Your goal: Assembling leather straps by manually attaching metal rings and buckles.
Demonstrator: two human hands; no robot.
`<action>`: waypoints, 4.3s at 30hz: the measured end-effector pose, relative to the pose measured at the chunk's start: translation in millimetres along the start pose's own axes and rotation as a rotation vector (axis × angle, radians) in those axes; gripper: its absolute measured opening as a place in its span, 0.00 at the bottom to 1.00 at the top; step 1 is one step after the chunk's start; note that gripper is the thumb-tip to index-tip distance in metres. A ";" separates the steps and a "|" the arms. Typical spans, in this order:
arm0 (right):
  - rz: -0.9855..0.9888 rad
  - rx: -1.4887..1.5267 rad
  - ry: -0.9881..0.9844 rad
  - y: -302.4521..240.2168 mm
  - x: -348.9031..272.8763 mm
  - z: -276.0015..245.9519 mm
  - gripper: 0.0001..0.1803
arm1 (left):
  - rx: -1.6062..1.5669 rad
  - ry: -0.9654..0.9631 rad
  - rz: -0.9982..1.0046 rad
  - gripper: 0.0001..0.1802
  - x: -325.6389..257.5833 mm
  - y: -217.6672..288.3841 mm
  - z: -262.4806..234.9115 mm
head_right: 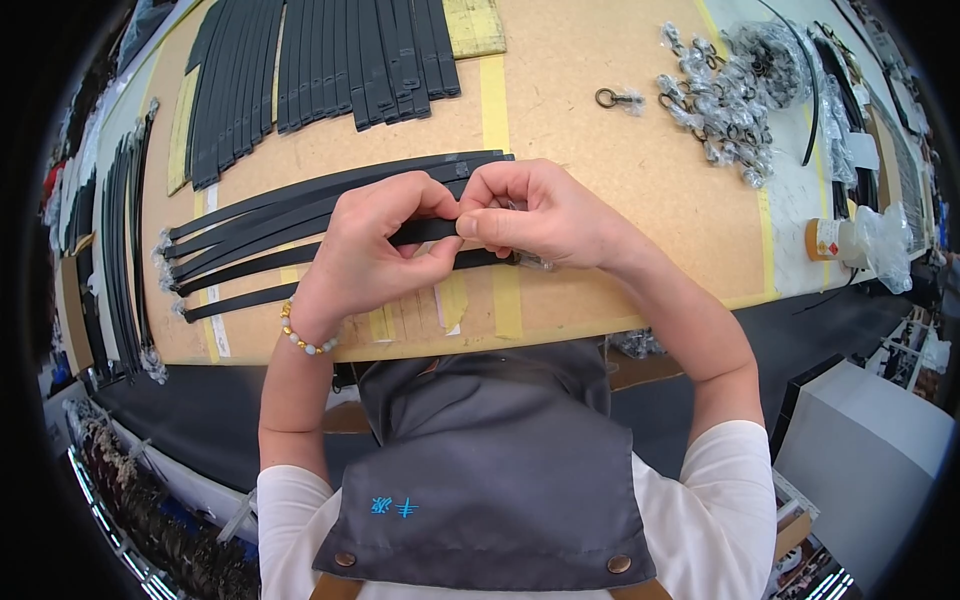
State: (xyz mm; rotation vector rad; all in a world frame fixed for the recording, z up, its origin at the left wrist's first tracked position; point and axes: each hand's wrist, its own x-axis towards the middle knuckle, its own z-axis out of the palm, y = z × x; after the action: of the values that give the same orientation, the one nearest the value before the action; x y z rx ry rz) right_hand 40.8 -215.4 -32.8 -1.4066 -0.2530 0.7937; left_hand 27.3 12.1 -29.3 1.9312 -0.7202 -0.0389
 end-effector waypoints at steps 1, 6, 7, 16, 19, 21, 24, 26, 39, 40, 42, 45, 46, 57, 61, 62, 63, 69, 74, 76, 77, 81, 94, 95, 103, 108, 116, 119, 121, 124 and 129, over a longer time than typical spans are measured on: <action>0.030 0.020 -0.044 -3.4 -0.5 -2.4 0.11 | -0.011 0.018 0.011 0.11 -0.2 0.6 -0.2; 0.054 0.024 -0.132 -9.1 -3.8 -8.9 0.16 | 0.027 0.000 0.030 0.12 0.5 7.8 -3.4; 0.064 0.011 -0.135 -12.3 -4.5 -8.6 0.15 | 0.025 0.006 0.022 0.12 0.0 8.2 -3.1; -0.107 -0.329 -0.094 -5.3 -3.4 -1.9 0.15 | 0.087 0.076 0.141 0.12 -0.5 0.9 9.6; -0.166 -0.350 -0.057 2.6 -0.1 1.1 0.16 | 0.015 0.007 0.006 0.12 -0.2 2.8 5.8; -0.209 -0.320 -0.020 14.5 3.2 3.5 0.16 | -0.040 -0.004 -0.019 0.12 0.9 2.6 5.2; -0.307 -0.222 -0.012 24.4 5.4 5.6 0.16 | -0.149 -0.028 -0.040 0.13 2.2 1.1 5.1; -0.284 -0.160 -0.013 21.8 3.8 8.2 0.17 | -0.200 -0.040 -0.038 0.13 1.3 -0.8 4.4; -0.492 -0.884 0.546 -6.5 2.3 -45.2 0.10 | -0.170 -0.245 -0.138 0.10 0.7 -4.9 -3.2; -0.495 -1.031 0.746 -10.3 -0.2 -58.0 0.11 | 0.050 -0.215 0.008 0.10 2.0 -6.3 -2.4; -0.450 -1.264 0.865 -6.2 -6.8 -81.8 0.10 | 0.191 -0.090 0.045 0.11 2.9 -10.6 0.7; -0.203 -1.303 0.908 -3.7 -14.0 -85.0 0.12 | 0.452 0.006 -0.034 0.11 4.6 -14.3 -0.3; -0.014 -1.107 0.830 -5.6 -13.5 -78.6 0.13 | 0.456 0.008 -0.035 0.11 4.3 -17.2 0.9; -0.232 -0.303 0.362 3.4 0.6 -46.7 0.12 | 0.462 0.019 0.052 0.11 7.9 -24.7 3.5; -0.194 -0.069 0.208 -4.4 -2.7 -44.1 0.11 | 0.299 0.032 -0.071 0.10 7.1 -18.1 -1.6; -0.212 -0.028 0.198 -4.1 -2.9 -41.7 0.11 | 0.138 0.095 -0.123 0.11 7.7 -15.0 -3.5; -0.212 -0.028 0.196 -3.5 -1.7 -38.5 0.11 | -0.022 0.160 -0.176 0.11 7.1 -12.8 -5.2; -0.401 0.154 0.074 8.1 6.0 -30.5 0.07 | -0.183 0.186 -0.203 0.11 5.8 -13.0 -7.0; -0.361 0.318 -0.014 9.0 8.4 -27.1 0.06 | -0.344 0.215 -0.173 0.11 4.3 -11.4 -8.0; -0.345 0.348 -0.032 9.7 8.2 -25.2 0.07 | -0.351 0.186 -0.161 0.11 3.7 -11.4 -8.1; -0.330 0.377 -0.050 10.2 8.4 -24.6 0.07 | -0.387 0.179 -0.155 0.11 4.2 -10.6 -7.2; -0.323 0.355 -0.099 16.5 12.2 -24.7 0.09 | -0.428 0.127 -0.157 0.11 2.5 -9.3 -3.5; -0.155 0.449 -0.166 11.6 5.9 -19.8 0.13 | -0.324 0.124 -0.142 0.10 -0.3 2.2 -4.4; -0.126 0.463 -0.155 11.2 5.2 -19.2 0.12 | -0.295 0.114 -0.121 0.10 -1.7 2.3 -4.5; -0.105 0.346 -0.146 7.4 6.4 -16.1 0.12 | -0.124 0.074 -0.035 0.08 -0.4 8.2 -0.9; 0.001 0.153 -0.065 3.2 2.4 -1.8 0.12 | 0.079 0.087 0.147 0.12 -2.9 -6.6 11.4; 0.014 -0.060 0.132 5.4 1.5 3.8 0.09 | 0.068 0.082 -0.007 0.15 1.6 -3.3 17.2; 0.107 -0.007 0.118 -4.4 0.1 3.2 0.09 | 0.074 0.078 -0.048 0.15 1.4 -4.5 10.9; 0.122 -0.029 0.119 -6.8 -0.6 3.1 0.10 | 0.065 -0.025 -0.079 0.14 2.7 -2.3 6.0; 0.137 -0.059 0.110 -6.6 -0.7 1.8 0.11 | 0.074 0.003 -0.053 0.12 1.6 -5.2 7.3; 0.159 -0.086 0.074 -7.4 -2.5 1.3 0.12 | 0.010 -0.019 -0.108 0.12 1.1 -1.9 6.7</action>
State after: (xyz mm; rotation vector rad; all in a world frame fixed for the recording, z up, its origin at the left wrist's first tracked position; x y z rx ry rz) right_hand 40.7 -215.7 -24.9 -1.5478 -0.1204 0.8671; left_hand 26.9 6.7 -33.8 1.9802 -0.6296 -0.1203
